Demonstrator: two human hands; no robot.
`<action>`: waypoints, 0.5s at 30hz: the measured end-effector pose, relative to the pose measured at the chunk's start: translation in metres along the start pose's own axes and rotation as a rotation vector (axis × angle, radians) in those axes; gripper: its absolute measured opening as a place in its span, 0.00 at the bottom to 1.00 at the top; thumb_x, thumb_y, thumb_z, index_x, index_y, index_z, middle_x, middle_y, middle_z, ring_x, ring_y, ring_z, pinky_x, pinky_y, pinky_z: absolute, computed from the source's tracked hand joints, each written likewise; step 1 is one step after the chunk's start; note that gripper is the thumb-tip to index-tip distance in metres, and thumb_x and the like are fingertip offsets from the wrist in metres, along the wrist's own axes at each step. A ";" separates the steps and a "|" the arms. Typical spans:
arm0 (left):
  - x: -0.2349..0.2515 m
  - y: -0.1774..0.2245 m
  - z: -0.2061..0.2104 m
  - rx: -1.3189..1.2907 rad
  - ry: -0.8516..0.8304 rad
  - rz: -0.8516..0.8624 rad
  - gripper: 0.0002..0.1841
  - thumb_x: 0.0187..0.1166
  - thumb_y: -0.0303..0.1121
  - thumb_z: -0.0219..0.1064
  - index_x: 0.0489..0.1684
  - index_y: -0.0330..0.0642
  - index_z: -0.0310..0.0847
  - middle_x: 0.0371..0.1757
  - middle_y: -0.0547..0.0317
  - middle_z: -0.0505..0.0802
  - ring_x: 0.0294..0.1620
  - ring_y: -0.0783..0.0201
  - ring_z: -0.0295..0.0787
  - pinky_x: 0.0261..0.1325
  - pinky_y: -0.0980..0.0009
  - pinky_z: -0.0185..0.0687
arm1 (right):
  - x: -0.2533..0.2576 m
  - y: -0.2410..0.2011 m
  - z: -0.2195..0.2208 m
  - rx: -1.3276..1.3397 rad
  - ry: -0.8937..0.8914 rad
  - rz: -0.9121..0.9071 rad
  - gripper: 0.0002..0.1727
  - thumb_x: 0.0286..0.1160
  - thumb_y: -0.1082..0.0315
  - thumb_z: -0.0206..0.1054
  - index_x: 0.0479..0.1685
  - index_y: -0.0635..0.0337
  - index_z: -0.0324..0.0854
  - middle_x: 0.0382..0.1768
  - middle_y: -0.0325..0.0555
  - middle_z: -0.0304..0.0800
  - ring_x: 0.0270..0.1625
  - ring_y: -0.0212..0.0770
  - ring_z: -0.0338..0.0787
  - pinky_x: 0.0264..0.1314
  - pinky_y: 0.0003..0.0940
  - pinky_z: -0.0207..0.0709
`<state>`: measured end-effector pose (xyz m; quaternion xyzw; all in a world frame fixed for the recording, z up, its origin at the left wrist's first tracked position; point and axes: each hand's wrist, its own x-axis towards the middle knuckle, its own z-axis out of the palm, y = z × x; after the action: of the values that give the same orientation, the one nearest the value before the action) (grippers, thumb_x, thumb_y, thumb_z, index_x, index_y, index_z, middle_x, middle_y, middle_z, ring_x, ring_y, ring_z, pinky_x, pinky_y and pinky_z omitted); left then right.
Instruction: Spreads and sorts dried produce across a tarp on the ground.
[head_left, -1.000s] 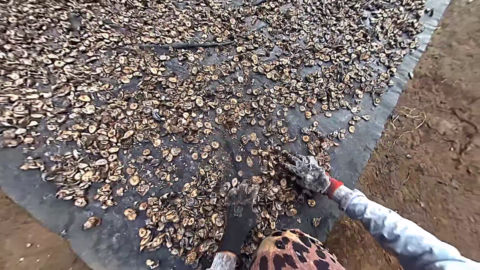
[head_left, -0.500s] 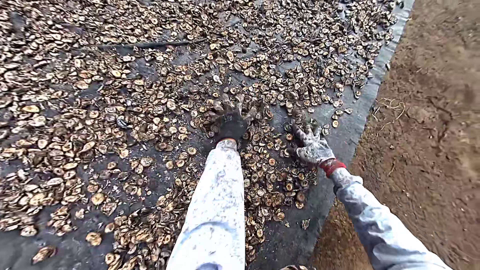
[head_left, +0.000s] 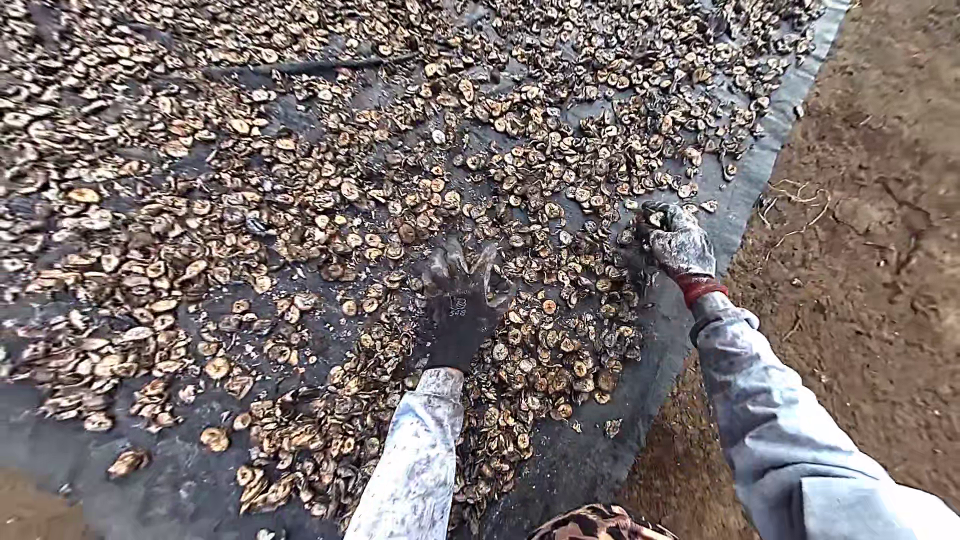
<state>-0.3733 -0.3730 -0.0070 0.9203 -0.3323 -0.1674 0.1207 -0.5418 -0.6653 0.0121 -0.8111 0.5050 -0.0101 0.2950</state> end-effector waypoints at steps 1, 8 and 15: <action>0.004 0.013 0.009 0.003 -0.004 0.025 0.47 0.74 0.66 0.67 0.96 0.63 0.52 0.96 0.38 0.47 0.95 0.30 0.32 0.88 0.25 0.29 | 0.010 0.005 0.005 -0.055 0.002 -0.018 0.32 0.81 0.52 0.67 0.85 0.47 0.71 0.80 0.60 0.76 0.81 0.65 0.76 0.77 0.74 0.65; -0.026 0.042 0.013 0.017 -0.582 0.059 0.48 0.75 0.59 0.71 0.95 0.51 0.54 0.96 0.39 0.49 0.96 0.34 0.35 0.90 0.31 0.38 | -0.103 0.029 0.064 -0.340 -0.181 -0.217 0.54 0.68 0.23 0.58 0.98 0.31 0.44 0.96 0.62 0.28 0.96 0.73 0.31 0.89 0.80 0.31; -0.136 -0.041 -0.004 -0.058 -0.266 -0.142 0.24 0.82 0.38 0.65 0.79 0.50 0.80 0.82 0.38 0.78 0.83 0.34 0.72 0.80 0.36 0.66 | -0.216 -0.008 0.144 -0.235 -0.333 -0.820 0.61 0.35 0.39 0.82 0.89 0.30 0.66 0.90 0.66 0.57 0.86 0.84 0.59 0.77 0.86 0.53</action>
<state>-0.4464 -0.2529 0.0139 0.9074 -0.2744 -0.3054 0.0902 -0.5963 -0.4168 -0.0422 -0.9626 0.0856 0.0616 0.2497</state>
